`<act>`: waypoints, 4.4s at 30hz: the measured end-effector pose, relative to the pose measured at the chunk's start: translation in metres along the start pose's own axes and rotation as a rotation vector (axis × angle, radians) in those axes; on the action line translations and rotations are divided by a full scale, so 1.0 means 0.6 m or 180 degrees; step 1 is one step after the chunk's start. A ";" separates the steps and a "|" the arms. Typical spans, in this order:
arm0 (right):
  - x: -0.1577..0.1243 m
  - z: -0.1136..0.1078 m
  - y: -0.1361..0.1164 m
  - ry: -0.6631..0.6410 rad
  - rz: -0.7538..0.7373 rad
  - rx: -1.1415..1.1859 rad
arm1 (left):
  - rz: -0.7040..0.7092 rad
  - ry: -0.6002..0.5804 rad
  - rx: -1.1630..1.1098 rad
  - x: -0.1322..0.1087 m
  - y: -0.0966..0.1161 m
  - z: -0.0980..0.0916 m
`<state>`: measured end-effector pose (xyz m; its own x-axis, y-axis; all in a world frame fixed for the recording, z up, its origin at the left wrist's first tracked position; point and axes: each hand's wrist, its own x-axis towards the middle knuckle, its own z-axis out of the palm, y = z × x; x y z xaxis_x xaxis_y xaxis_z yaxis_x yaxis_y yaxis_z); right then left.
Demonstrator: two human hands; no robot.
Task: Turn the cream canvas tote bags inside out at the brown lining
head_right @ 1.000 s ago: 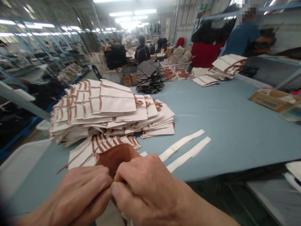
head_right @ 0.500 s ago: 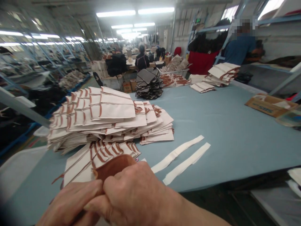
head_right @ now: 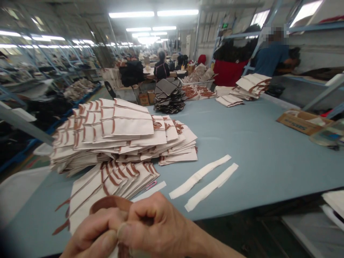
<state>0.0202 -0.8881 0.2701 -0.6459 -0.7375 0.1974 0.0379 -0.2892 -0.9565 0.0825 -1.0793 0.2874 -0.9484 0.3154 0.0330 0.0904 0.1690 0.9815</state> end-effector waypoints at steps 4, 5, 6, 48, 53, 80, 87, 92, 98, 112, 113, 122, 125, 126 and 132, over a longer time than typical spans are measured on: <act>0.001 -0.007 0.006 0.0068 -0.0191 -0.0148 | -0.0069 -0.0071 0.0209 0.012 -0.003 -0.004; -0.001 -0.009 0.005 0.0030 -0.0196 -0.0207 | -0.0071 -0.0094 0.0241 0.014 -0.004 -0.005; -0.003 -0.010 0.001 -0.0002 -0.0181 -0.0311 | -0.0041 -0.0099 0.0237 0.016 -0.004 -0.007; 0.004 -0.078 -0.003 0.0207 0.0302 -0.2650 | -0.0102 -0.0913 0.0716 0.057 0.031 -0.092; 0.007 -0.067 -0.027 0.0105 -0.0138 -0.2931 | -0.0058 -0.1044 0.0706 0.050 0.045 -0.103; 0.043 -0.017 -0.051 -0.0061 -0.0351 -0.1937 | -0.0174 -0.0742 0.0475 0.051 0.034 -0.094; 0.043 0.000 -0.048 0.0566 -0.0588 -0.2706 | -0.0365 -0.0242 0.1303 0.041 0.060 -0.074; 0.046 0.000 -0.050 0.0478 -0.0537 -0.2481 | -0.0309 -0.0347 0.1491 0.037 0.062 -0.082; 0.051 -0.004 -0.053 0.0372 -0.0438 -0.2262 | -0.0056 -0.0185 0.1591 0.039 0.054 -0.078; 0.041 -0.005 -0.037 0.0422 -0.0423 -0.2296 | -0.0036 0.0468 0.2007 0.022 0.068 -0.045; 0.041 -0.006 -0.036 0.0414 -0.0433 -0.2307 | -0.0052 0.0455 0.2008 0.022 0.067 -0.045; 0.033 -0.014 -0.035 0.0062 -0.0408 -0.2249 | -0.0313 0.0301 0.1828 0.025 0.060 -0.046; 0.032 -0.017 -0.035 -0.0004 -0.0321 -0.2243 | -0.0466 0.0265 0.1618 0.030 0.057 -0.046; 0.032 -0.019 -0.035 -0.0019 -0.0284 -0.2216 | -0.0547 0.0238 0.1449 0.031 0.054 -0.046; 0.031 -0.033 -0.033 -0.0161 -0.0012 -0.1689 | -0.1071 0.0072 -0.0382 0.036 0.009 -0.042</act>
<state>-0.0076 -0.8841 0.2887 -0.6071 -0.7694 0.1987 -0.3637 0.0467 -0.9303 0.0545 -1.0952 0.2984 -0.9255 0.2398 -0.2930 -0.2633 0.1484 0.9532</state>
